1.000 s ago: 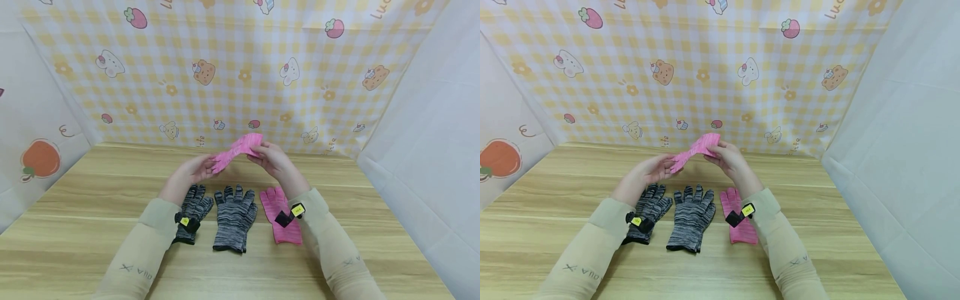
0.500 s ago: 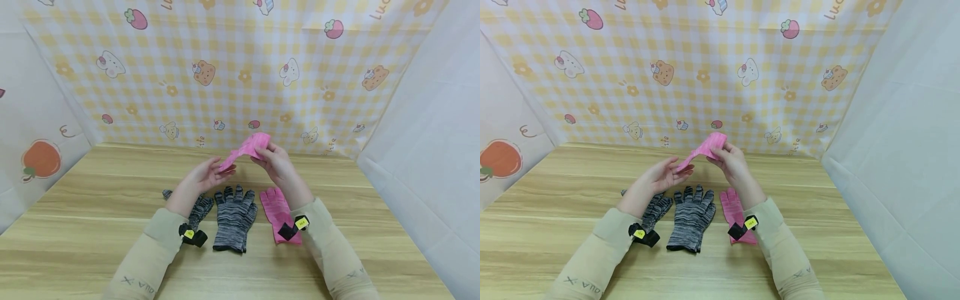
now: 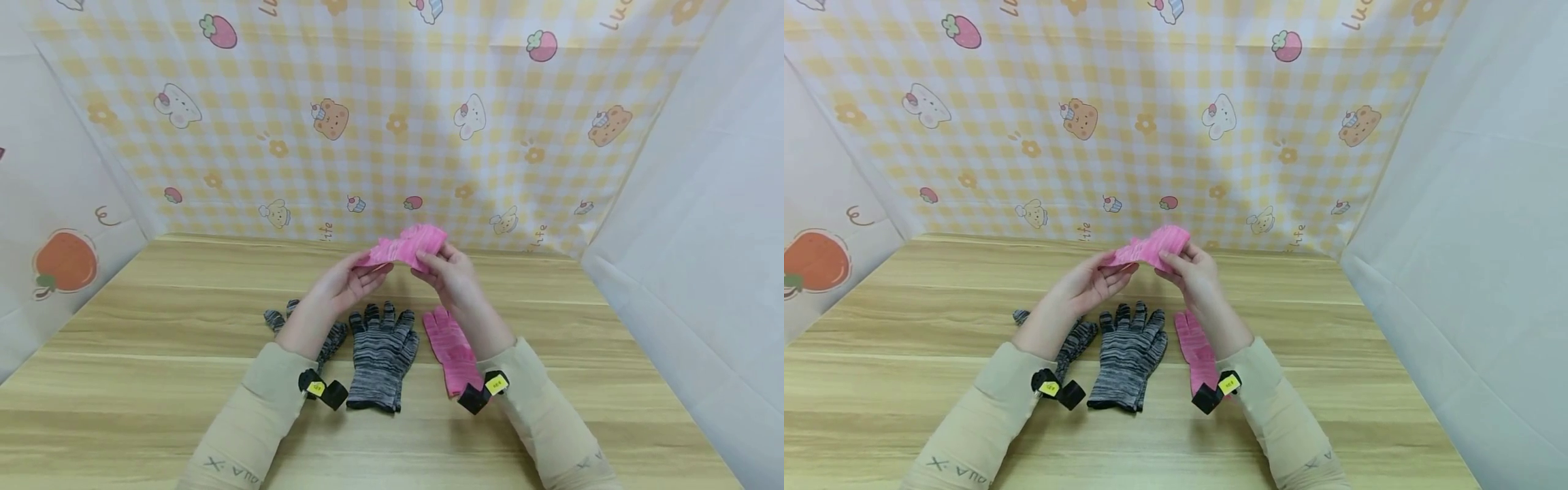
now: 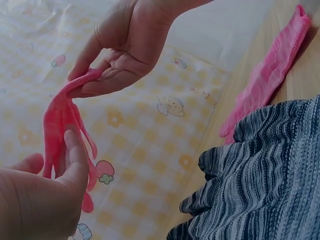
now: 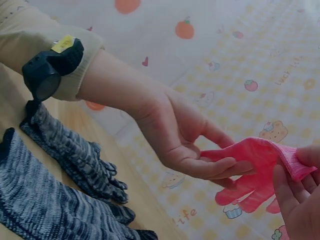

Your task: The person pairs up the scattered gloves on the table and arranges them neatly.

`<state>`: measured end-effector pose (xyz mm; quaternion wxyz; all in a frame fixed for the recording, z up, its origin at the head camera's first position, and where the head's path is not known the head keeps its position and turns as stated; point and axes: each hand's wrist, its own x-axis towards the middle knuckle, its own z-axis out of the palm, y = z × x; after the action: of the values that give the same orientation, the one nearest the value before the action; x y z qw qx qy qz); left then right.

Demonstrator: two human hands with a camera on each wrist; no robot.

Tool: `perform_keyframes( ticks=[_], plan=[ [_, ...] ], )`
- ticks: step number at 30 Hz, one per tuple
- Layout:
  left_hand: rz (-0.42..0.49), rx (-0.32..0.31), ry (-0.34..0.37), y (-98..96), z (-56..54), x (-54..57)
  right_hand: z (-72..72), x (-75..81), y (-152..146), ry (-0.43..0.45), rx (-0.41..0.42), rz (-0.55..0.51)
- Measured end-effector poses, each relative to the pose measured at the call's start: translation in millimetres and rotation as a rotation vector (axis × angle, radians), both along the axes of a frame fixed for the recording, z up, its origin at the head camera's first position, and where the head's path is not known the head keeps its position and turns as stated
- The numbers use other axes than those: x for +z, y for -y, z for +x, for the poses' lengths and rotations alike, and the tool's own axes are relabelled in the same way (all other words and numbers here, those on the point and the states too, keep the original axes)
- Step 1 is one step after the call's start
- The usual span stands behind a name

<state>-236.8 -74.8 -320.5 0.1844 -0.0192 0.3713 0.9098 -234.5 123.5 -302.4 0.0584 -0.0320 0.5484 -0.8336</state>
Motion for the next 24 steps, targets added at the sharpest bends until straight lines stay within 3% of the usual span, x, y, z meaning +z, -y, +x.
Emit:
perform_keyframes(
  ticks=[14, 19, 24],
  plan=[
    [-0.127, 0.036, -0.075, -0.4, 8.5, 4.9, 22.7, -6.8, -11, 0.009, 0.083, 0.119],
    [-0.150, 0.023, -0.115, 0.9, 9.6, 7.4, 28.8, -8.5, -19, -0.044, 0.164, 0.135],
    [-0.180, -0.011, -0.139, 1.3, 12.2, 10.1, 33.5, -10.0, -25, -0.025, 0.218, 0.142]
  ],
)
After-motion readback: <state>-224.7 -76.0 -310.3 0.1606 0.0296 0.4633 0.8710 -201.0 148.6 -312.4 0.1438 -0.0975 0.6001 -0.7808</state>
